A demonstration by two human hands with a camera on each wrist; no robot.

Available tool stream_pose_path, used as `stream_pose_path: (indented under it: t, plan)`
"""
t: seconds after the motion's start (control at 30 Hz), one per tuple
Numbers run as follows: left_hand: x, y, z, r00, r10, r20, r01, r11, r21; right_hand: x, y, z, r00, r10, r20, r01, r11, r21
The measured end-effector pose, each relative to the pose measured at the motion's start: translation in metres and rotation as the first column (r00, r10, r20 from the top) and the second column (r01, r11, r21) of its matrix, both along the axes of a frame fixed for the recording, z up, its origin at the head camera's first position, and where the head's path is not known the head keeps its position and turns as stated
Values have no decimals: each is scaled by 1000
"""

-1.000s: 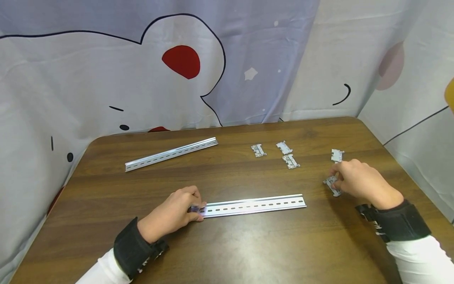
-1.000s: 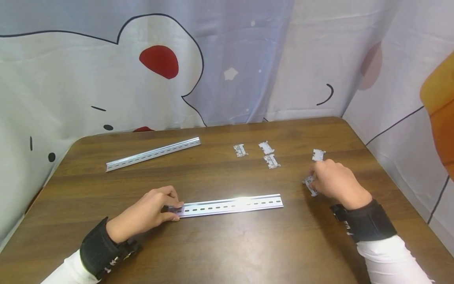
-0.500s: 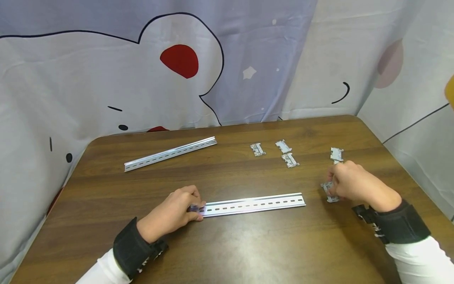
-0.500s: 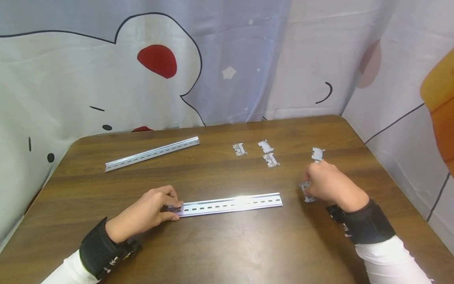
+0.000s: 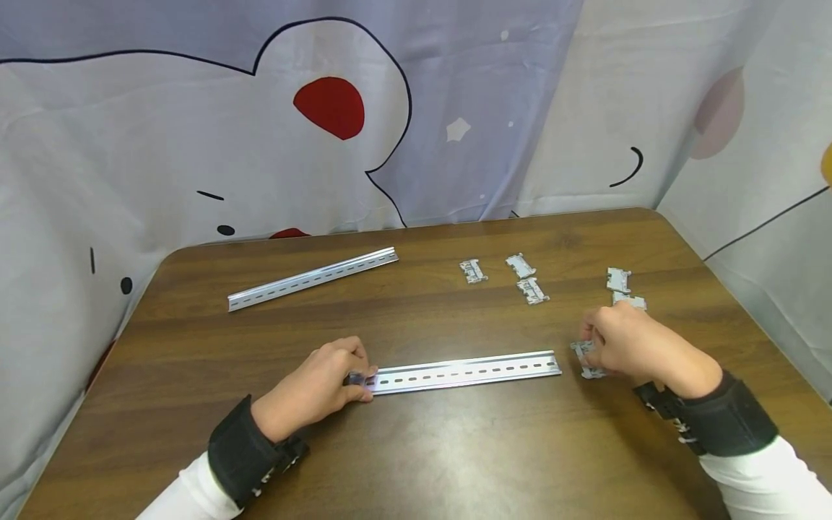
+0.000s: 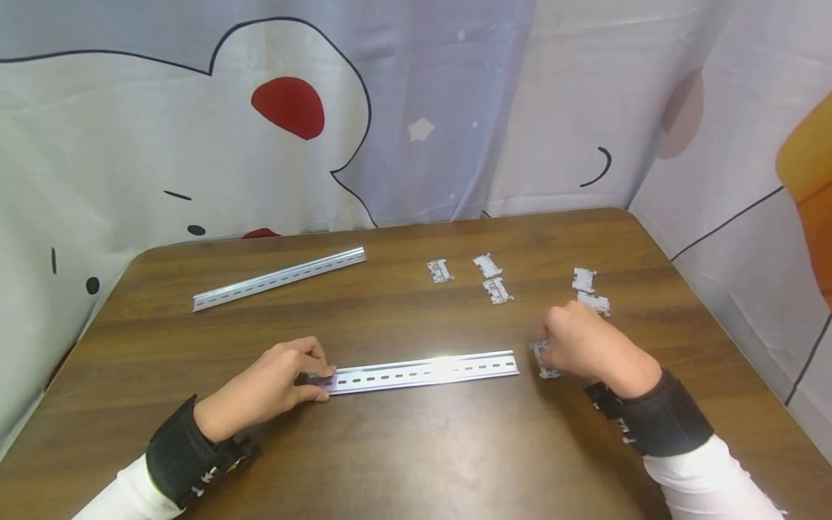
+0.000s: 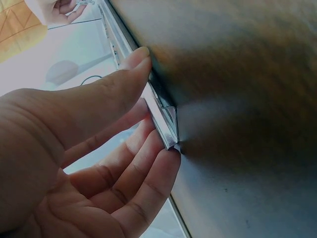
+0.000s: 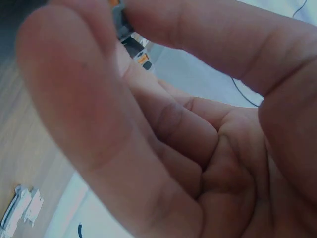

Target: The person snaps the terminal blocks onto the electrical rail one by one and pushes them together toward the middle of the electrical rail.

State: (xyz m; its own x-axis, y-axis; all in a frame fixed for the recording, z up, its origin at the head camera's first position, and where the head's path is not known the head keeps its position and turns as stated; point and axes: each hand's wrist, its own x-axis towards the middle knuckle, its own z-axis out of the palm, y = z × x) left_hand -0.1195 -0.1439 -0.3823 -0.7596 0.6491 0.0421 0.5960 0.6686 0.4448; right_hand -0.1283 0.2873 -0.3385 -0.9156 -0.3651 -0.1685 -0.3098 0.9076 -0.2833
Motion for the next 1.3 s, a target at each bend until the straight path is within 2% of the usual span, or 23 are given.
stream_pose_path:
  t: [0.17, 0.4, 0.63, 1.0, 1.3]
  plan:
    - [0, 0, 0, 1000, 0, -7, 0, 1000, -3, 3, -7, 1, 1000, 14, 16, -14, 1000, -23]
    - [0, 0, -1, 1000, -3, -22, 3, 1000, -2, 7, -15, -1, 999, 33, -9, -33, 999, -37]
    - [0, 2, -1, 999, -8, -44, 8, 1000, -8, 9, -24, -5, 1000, 0, 0, 0, 995, -103]
    - [0, 2, -1, 998, -19, -63, 19, 1000, -5, 10, -37, -13, 995, -49, -88, 39, 994, -105]
    - [0, 1, -2, 996, -16, -88, 15, 1000, -3, 8, -45, -21, 981, -28, -193, 12, 997, -82]
